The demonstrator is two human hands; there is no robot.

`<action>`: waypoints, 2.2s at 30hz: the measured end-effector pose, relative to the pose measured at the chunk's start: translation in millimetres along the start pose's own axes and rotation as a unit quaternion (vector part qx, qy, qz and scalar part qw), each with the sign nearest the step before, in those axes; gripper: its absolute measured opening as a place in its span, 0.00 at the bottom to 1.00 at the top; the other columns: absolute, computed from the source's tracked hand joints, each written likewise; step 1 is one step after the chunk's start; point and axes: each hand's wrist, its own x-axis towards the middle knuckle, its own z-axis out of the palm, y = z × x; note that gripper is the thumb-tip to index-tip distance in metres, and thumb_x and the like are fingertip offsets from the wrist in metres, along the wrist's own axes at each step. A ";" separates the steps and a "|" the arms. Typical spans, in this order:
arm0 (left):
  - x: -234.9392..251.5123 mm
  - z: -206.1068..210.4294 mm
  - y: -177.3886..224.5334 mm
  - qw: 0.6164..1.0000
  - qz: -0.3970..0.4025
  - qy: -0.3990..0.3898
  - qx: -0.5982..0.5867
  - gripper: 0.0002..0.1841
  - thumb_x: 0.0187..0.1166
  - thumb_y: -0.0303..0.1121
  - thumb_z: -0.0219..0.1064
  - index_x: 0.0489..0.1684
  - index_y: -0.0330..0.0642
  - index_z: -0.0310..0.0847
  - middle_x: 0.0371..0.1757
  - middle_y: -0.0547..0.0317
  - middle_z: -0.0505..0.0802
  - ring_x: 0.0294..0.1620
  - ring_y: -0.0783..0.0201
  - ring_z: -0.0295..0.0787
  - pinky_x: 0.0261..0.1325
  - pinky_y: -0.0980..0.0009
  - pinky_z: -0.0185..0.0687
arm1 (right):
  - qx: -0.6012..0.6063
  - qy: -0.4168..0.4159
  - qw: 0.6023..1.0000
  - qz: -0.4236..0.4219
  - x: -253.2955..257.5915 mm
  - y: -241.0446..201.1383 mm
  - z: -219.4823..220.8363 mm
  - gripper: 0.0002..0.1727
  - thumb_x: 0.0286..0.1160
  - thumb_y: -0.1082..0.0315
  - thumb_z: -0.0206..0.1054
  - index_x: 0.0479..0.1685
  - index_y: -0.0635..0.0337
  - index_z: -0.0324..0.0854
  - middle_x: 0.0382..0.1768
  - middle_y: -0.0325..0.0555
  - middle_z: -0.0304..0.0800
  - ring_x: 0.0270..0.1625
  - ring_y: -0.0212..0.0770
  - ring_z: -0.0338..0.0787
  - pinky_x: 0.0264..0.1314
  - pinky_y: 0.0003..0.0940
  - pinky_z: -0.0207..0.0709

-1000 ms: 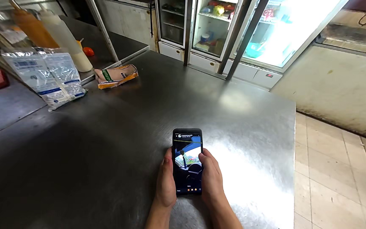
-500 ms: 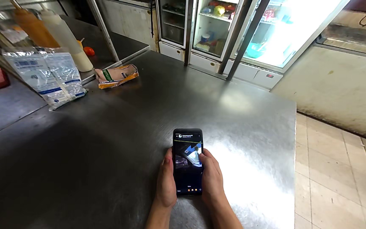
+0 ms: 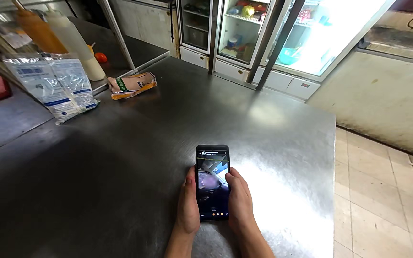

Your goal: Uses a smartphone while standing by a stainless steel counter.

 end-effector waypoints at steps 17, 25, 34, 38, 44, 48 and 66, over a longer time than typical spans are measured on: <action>-0.2 1.0 1.2 1.000 -0.008 0.005 0.010 0.59 0.67 0.83 0.44 0.87 0.37 0.56 0.76 0.49 0.82 0.75 0.63 0.79 0.77 0.65 0.75 | -0.001 0.003 1.000 0.006 -0.5 -1.2 0.7 0.20 0.79 0.64 0.45 0.46 0.57 0.86 0.36 0.42 0.90 0.43 0.34 0.89 0.48 0.33 0.83; -0.5 1.3 1.8 1.000 -0.007 0.004 0.009 0.61 0.65 0.84 0.45 0.87 0.36 0.56 0.76 0.49 0.81 0.76 0.63 0.78 0.79 0.65 0.73 | -0.004 0.002 1.000 0.000 -0.5 -1.0 0.3 0.21 0.79 0.64 0.45 0.47 0.57 0.87 0.37 0.41 0.90 0.45 0.33 0.89 0.50 0.33 0.82; -0.7 1.0 1.8 1.000 0.004 -0.001 0.011 0.58 0.69 0.81 0.44 0.87 0.35 0.55 0.77 0.49 0.81 0.77 0.64 0.77 0.79 0.67 0.73 | -0.006 0.005 1.000 -0.004 0.0 0.3 0.3 0.20 0.78 0.64 0.46 0.44 0.57 0.86 0.34 0.41 0.89 0.42 0.33 0.89 0.46 0.32 0.82; -1.2 1.5 2.4 1.000 0.002 0.002 0.015 0.59 0.69 0.82 0.43 0.87 0.35 0.56 0.76 0.50 0.81 0.77 0.64 0.77 0.79 0.66 0.73 | -0.007 0.003 1.000 -0.005 -0.3 0.1 -0.3 0.20 0.79 0.63 0.46 0.45 0.56 0.86 0.34 0.40 0.88 0.41 0.33 0.89 0.45 0.32 0.82; -0.8 1.6 2.3 1.000 -0.001 -0.003 0.005 0.58 0.70 0.81 0.43 0.87 0.36 0.56 0.74 0.51 0.83 0.74 0.64 0.80 0.77 0.65 0.76 | -0.011 0.006 1.000 -0.008 -0.8 -0.3 0.0 0.20 0.79 0.64 0.45 0.45 0.56 0.87 0.36 0.39 0.89 0.44 0.31 0.88 0.49 0.31 0.81; -1.0 1.5 1.9 1.000 0.003 0.000 0.011 0.56 0.72 0.80 0.42 0.86 0.36 0.58 0.75 0.51 0.83 0.75 0.64 0.79 0.78 0.65 0.73 | -0.004 0.004 1.000 -0.002 -0.6 0.0 -0.3 0.21 0.80 0.63 0.45 0.46 0.57 0.87 0.36 0.41 0.91 0.44 0.33 0.90 0.50 0.33 0.83; -0.8 0.5 1.4 1.000 -0.002 -0.010 -0.006 0.56 0.69 0.81 0.45 0.85 0.38 0.60 0.69 0.51 0.87 0.71 0.61 0.83 0.74 0.63 0.79 | 0.002 0.000 1.000 0.009 -1.2 -0.7 -0.7 0.22 0.81 0.62 0.44 0.47 0.57 0.87 0.36 0.42 0.90 0.43 0.34 0.90 0.47 0.32 0.84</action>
